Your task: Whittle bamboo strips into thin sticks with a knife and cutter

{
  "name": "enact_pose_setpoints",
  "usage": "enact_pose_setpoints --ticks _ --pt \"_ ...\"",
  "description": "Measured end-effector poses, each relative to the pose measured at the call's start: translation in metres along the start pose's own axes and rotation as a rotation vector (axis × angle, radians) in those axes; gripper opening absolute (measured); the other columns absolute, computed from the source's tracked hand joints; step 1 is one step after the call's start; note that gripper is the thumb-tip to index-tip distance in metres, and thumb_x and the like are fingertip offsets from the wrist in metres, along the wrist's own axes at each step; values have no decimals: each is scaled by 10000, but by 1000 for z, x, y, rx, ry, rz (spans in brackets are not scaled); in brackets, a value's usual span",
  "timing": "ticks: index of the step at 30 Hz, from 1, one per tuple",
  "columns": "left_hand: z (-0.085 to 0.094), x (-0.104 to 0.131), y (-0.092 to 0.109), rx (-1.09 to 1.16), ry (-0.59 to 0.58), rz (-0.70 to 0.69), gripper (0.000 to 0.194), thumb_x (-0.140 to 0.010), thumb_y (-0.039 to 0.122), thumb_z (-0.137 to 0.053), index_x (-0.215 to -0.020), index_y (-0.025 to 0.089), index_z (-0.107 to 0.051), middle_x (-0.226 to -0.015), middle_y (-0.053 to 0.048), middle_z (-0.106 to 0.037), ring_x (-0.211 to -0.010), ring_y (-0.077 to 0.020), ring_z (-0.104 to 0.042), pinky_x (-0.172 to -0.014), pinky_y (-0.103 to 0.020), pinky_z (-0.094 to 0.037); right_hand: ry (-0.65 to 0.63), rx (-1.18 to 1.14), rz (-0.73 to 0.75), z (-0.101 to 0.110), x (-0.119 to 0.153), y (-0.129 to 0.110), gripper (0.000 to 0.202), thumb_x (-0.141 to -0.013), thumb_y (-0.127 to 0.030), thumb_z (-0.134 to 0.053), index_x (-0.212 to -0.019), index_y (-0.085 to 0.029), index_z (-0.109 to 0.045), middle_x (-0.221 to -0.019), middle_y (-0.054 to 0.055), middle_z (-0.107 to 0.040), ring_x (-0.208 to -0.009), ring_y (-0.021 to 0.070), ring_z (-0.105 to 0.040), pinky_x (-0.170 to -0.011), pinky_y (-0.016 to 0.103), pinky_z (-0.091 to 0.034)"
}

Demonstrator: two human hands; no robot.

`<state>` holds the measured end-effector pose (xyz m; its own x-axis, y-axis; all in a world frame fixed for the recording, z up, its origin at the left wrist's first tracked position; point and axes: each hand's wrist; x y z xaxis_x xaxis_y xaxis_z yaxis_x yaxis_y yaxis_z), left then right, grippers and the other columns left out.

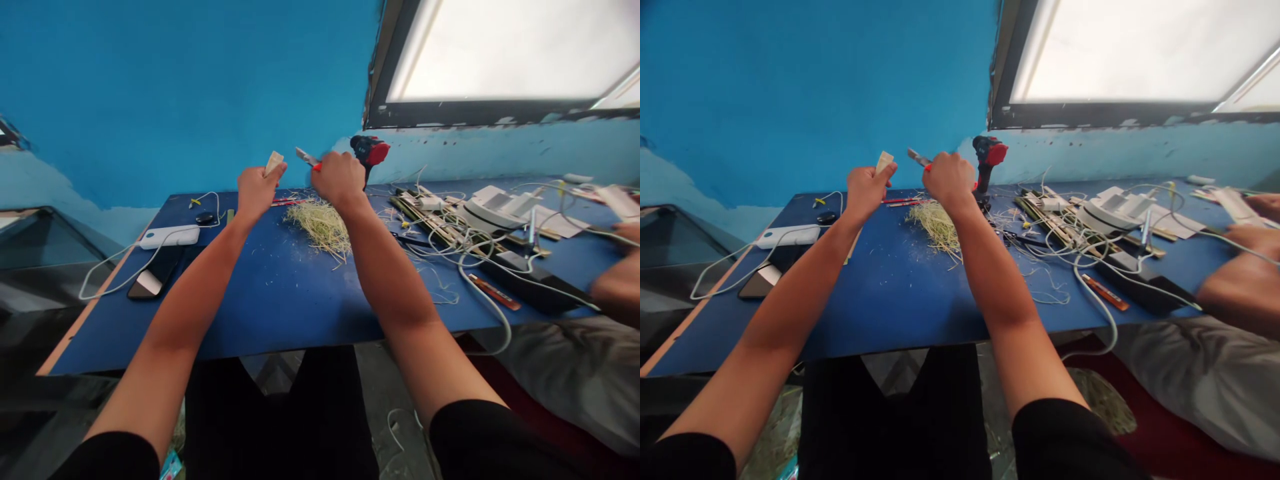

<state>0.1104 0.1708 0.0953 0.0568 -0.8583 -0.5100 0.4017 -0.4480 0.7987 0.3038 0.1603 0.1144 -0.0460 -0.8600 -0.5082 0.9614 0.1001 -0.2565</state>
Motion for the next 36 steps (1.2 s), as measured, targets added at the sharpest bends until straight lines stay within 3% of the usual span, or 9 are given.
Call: enact_pose_setpoints --ticks 3,6,9,12,18,24,31,36 --pt "1 -6 -7 22 -11 14 485 -989 496 -701 -584 249 -603 -487 -1 -544 -569 -173 -589 -595 -310 -411 48 75 -152 -1 -4 19 404 -1023 -331 -559 -1262 -87 -776 -1208 279 -752 -1071 378 -720 -905 507 -526" --pt "-1 -9 -10 114 -73 46 404 -1004 415 -672 -640 250 -619 -542 -3 -588 -547 -156 -565 -577 -296 -414 -10 75 -129 0 -3 24 386 -993 -395 -598 -1157 -118 -811 -1155 254 -777 -986 346 -715 -830 452 -518" --pt "-7 -6 -7 208 -127 110 269 -1018 321 -626 -765 237 -660 -611 5 -628 -507 -129 -537 -545 -279 -407 -6 40 -48 -1 2 10 410 -996 -447 -565 -1141 -145 -801 -1124 223 -787 -987 328 -695 -807 407 -491" --pt "-12 -1 -5 246 -166 119 196 -1018 264 -598 -833 229 -653 -673 9 -645 -494 -113 -543 -524 -267 -403 2 21 31 -4 8 -10 367 -984 -402 -541 -1135 -170 -783 -1106 191 -792 -979 318 -686 -798 386 -462" --pt "-16 1 -9 145 -161 -43 298 -944 216 -593 -649 235 -562 -591 8 -538 -517 -124 -466 -503 -295 -305 -34 6 89 -14 12 -25 326 -971 -349 -542 -1111 -168 -774 -1093 193 -802 -946 309 -697 -760 369 -433" --pt "-17 6 1 106 -142 -33 338 -926 170 -568 -607 245 -483 -566 15 -456 -530 -142 -369 -545 -343 -238 -61 14 122 -20 12 -23 310 -977 -338 -560 -1059 -168 -806 -1085 203 -810 -963 319 -721 -777 374 -455" --pt "-16 10 7 -4 -177 -43 385 -1010 209 -542 -631 260 -493 -556 9 -458 -542 -172 -394 -564 -350 -242 22 48 -18 -21 8 -12 361 -995 -283 -532 -1122 -111 -824 -1099 269 -794 -965 351 -749 -829 419 -513" --pt "-18 4 -3 -76 -179 -61 444 -994 153 -537 -572 260 -449 -529 7 -447 -540 -176 -379 -581 -343 -221 -15 37 -58 -30 5 -12 367 -999 -290 -537 -1118 -101 -828 -1115 286 -785 -973 354 -755 -831 430 -538"
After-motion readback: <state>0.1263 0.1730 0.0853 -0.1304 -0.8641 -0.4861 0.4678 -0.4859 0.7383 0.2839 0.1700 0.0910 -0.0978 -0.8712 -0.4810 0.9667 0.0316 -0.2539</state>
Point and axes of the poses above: each hand's wrist, its own x-axis away from the middle knuckle, its own z-axis out of the back of the hand, y = z × x
